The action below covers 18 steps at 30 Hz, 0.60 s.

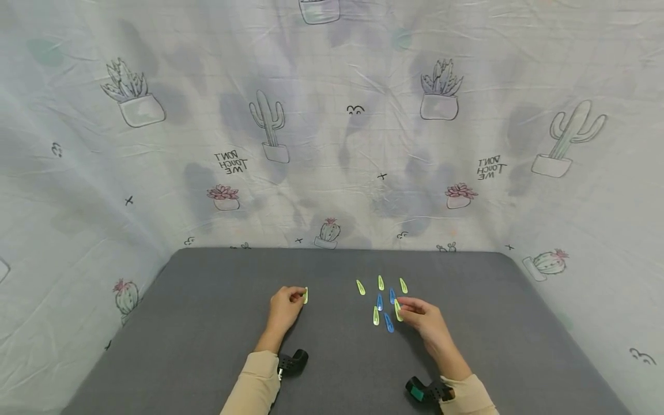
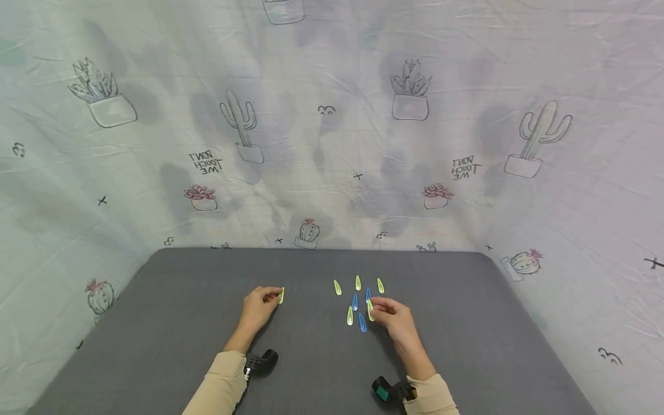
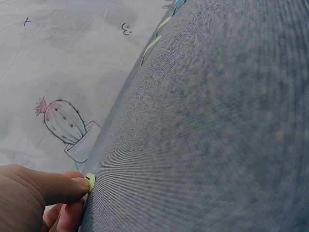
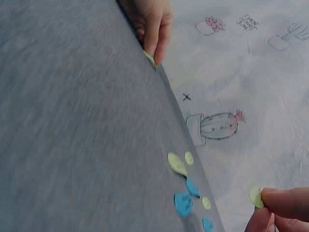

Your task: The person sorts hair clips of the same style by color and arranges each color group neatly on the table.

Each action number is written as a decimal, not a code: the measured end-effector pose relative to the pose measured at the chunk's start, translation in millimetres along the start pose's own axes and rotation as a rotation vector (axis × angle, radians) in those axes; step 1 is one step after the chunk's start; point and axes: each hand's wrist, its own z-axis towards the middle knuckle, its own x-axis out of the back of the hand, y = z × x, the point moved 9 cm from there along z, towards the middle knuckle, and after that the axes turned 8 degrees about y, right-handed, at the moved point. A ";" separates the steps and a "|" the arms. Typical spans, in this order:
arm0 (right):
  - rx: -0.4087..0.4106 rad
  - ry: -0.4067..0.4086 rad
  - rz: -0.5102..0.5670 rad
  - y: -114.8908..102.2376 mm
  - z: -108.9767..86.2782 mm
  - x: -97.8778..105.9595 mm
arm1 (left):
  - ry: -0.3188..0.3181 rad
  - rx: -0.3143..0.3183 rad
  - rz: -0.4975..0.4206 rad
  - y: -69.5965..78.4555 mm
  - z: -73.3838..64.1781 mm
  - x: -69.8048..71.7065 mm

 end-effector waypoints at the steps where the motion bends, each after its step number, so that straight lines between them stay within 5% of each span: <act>1: 0.003 -0.004 0.006 -1.4 0.8 -3.3 | 0.000 0.005 0.000 -0.5 -0.3 0.2; 18: 0.046 -0.081 0.070 -23.2 6.0 -72.9 | -0.002 0.026 0.016 -1.8 0.2 0.1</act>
